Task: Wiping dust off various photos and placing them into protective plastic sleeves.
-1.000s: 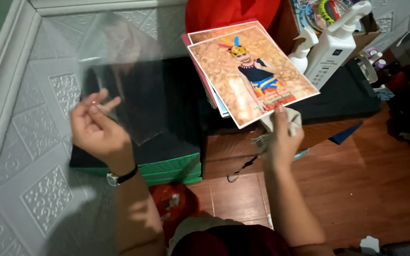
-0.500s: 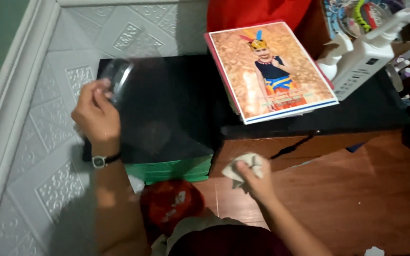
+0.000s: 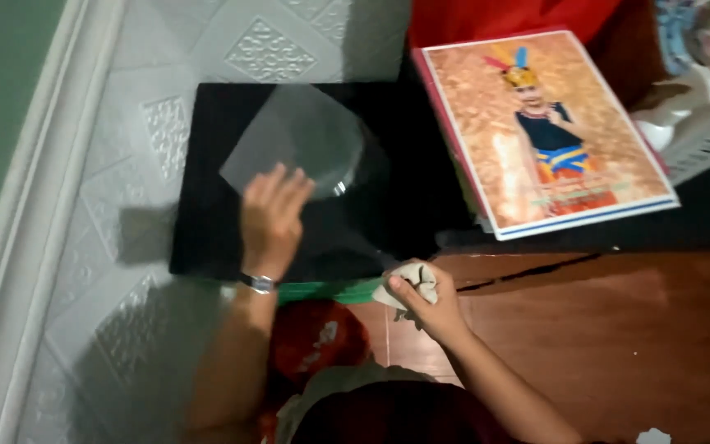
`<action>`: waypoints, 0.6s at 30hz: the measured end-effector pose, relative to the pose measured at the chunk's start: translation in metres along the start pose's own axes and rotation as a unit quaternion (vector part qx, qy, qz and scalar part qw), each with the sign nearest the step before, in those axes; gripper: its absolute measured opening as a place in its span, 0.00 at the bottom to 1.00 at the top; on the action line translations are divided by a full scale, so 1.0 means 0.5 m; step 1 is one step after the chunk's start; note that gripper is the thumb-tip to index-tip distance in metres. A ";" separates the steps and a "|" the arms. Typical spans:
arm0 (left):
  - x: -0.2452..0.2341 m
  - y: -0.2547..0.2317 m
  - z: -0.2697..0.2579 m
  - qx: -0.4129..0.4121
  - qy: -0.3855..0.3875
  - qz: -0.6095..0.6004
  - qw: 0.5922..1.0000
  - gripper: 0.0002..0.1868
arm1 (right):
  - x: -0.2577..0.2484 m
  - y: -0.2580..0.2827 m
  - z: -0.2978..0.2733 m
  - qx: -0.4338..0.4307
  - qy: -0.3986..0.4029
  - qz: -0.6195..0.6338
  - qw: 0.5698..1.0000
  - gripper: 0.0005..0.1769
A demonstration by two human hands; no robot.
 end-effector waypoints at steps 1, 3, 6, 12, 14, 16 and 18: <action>0.017 -0.001 -0.029 -0.004 0.001 0.001 1.000 0.20 | 0.010 0.001 0.007 0.003 0.004 -0.001 1.000 0.13; 0.059 0.004 -0.085 -0.033 0.029 -0.049 0.998 0.22 | 0.029 0.005 0.024 0.007 0.012 -0.020 1.000 0.11; 0.091 0.019 -0.148 -0.081 0.063 -0.079 0.992 0.24 | 0.064 0.018 0.049 0.023 0.009 -0.025 0.999 0.11; 0.129 0.048 -0.247 -0.128 0.113 -0.117 0.978 0.17 | 0.142 -0.025 0.168 -0.035 0.024 -0.160 0.986 0.20; 0.138 0.058 -0.267 -0.138 0.124 -0.124 0.975 0.16 | 0.179 -0.053 0.219 -0.078 0.044 -0.174 0.981 0.19; 0.138 0.061 -0.282 -0.148 0.137 -0.132 0.971 0.15 | 0.209 -0.072 0.264 -0.120 0.062 -0.186 0.973 0.19; 0.133 0.059 -0.286 -0.145 0.159 -0.148 0.965 0.20 | 0.249 -0.071 0.307 -0.205 0.091 -0.370 0.901 0.17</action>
Point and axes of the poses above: each hand's wrist, its own z-axis towards the middle knuckle, its own x-axis out of the palm, y = z × x, the point moved 7 cm from there along z, towards the middle knuckle, and after that the axes turned 7 degrees about y, right-handed, at the moved point
